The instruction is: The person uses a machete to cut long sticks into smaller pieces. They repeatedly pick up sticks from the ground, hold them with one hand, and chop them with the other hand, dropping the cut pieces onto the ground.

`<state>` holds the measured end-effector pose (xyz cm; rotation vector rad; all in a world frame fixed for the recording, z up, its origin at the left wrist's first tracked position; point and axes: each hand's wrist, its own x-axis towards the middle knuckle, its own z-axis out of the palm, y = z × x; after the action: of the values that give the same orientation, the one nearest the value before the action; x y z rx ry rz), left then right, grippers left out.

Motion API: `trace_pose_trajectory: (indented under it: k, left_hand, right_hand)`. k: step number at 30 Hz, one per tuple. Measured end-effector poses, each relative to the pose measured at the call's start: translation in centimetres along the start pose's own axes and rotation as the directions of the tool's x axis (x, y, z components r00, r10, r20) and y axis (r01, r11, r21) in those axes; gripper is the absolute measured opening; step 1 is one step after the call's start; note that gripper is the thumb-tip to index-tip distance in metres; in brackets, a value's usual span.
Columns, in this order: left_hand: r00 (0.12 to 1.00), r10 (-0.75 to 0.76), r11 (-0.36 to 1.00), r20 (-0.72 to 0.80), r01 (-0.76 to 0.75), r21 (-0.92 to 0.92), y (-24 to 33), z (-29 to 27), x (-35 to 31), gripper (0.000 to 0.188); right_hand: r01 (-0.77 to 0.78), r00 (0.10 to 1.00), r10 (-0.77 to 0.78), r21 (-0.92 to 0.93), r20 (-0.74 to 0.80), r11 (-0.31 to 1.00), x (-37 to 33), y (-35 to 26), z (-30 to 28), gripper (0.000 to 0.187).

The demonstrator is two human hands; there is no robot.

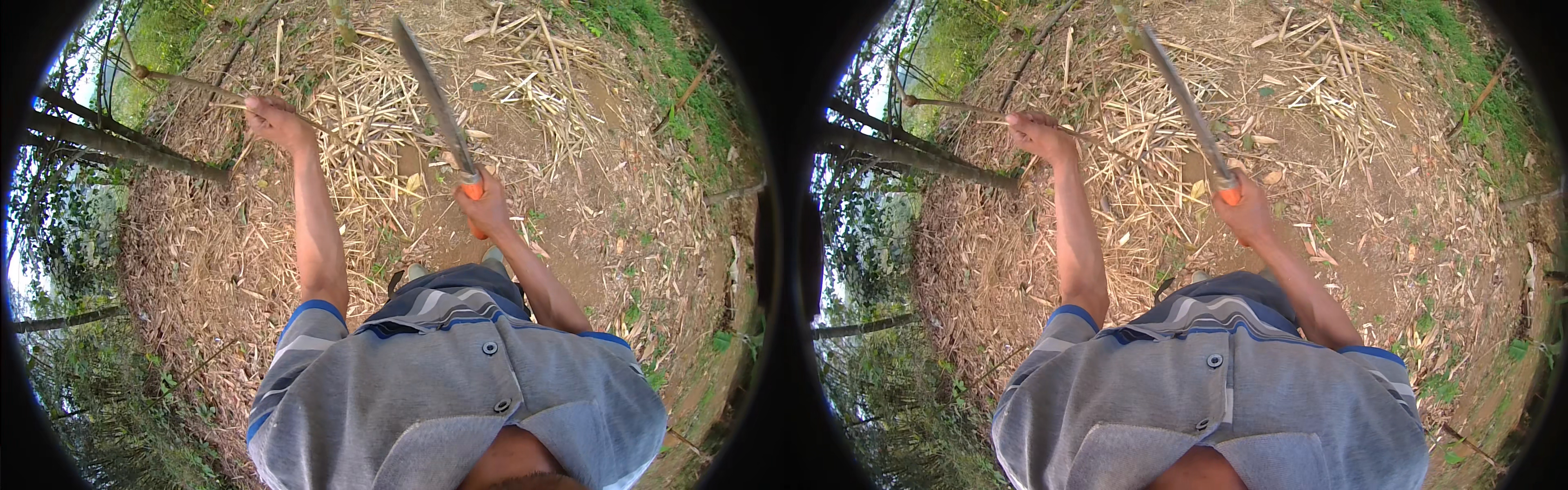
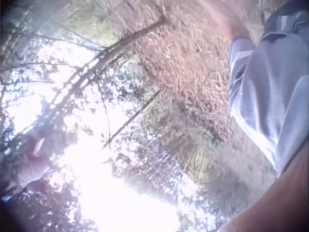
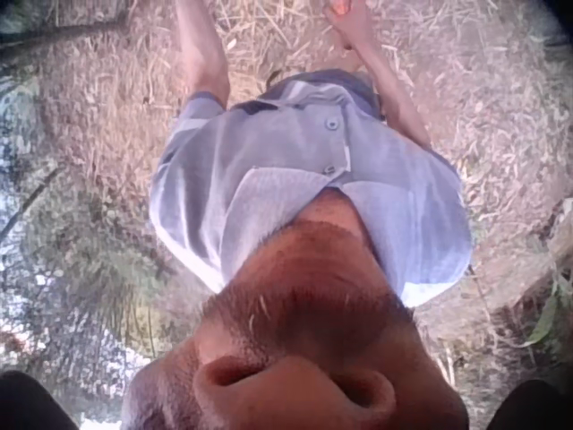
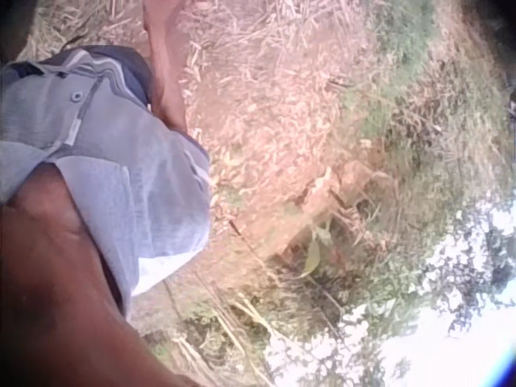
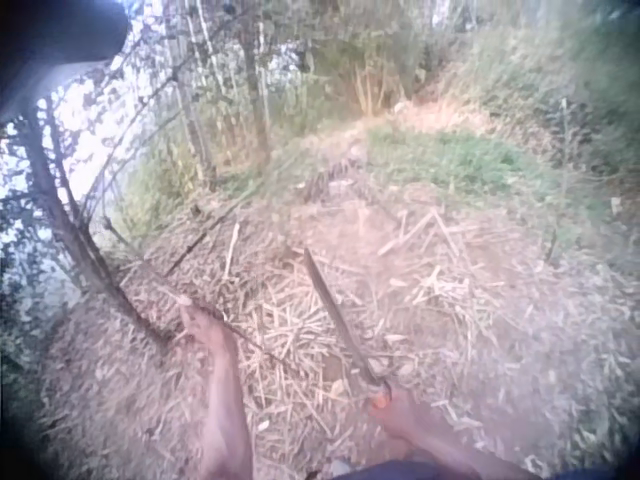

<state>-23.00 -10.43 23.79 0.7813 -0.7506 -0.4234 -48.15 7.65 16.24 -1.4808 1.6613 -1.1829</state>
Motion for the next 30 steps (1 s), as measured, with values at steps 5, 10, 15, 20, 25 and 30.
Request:
trace_pose_trajectory:
  k: [5,10,15,20,25,30]
  left_hand:
    - [0.994,0.049,0.998,0.101,-0.046,-0.033,0.0,1.8,-2.2,0.045]
    - [0.983,0.129,0.982,0.127,-0.145,0.123,-1.1,3.3,-1.0,0.053]
    - [0.988,0.094,0.99,0.121,-0.08,-0.114,1.1,2.9,-3.7,0.051]
    - [0.991,0.085,0.994,0.103,-0.077,-0.081,0.6,3.1,-4.4,0.05]
    - [0.973,0.142,0.989,0.183,-0.147,0.013,-0.8,2.4,-5.5,0.052]
    - [0.969,0.247,0.969,0.014,-0.248,0.014,3.4,3.5,4.7,0.057]
  right_hand:
    - [0.048,0.984,-0.04,-0.041,0.173,0.998,1.1,-4.7,2.1,0.039]
    - [0.07,0.969,0.004,-0.287,0.248,0.955,2.0,0.0,4.1,0.036]
    - [-0.138,0.889,0.221,-0.226,0.4,0.964,1.6,-1.3,2.6,0.038]
    - [0.029,0.986,-0.033,0.029,0.163,0.999,2.6,-8.0,1.5,0.032]
    - [0.146,0.989,-0.145,0.146,-0.017,0.979,4.5,-10.7,2.4,0.032]
    - [0.105,0.955,0.087,-0.6,0.282,0.793,-0.7,17.2,4.3,0.039]
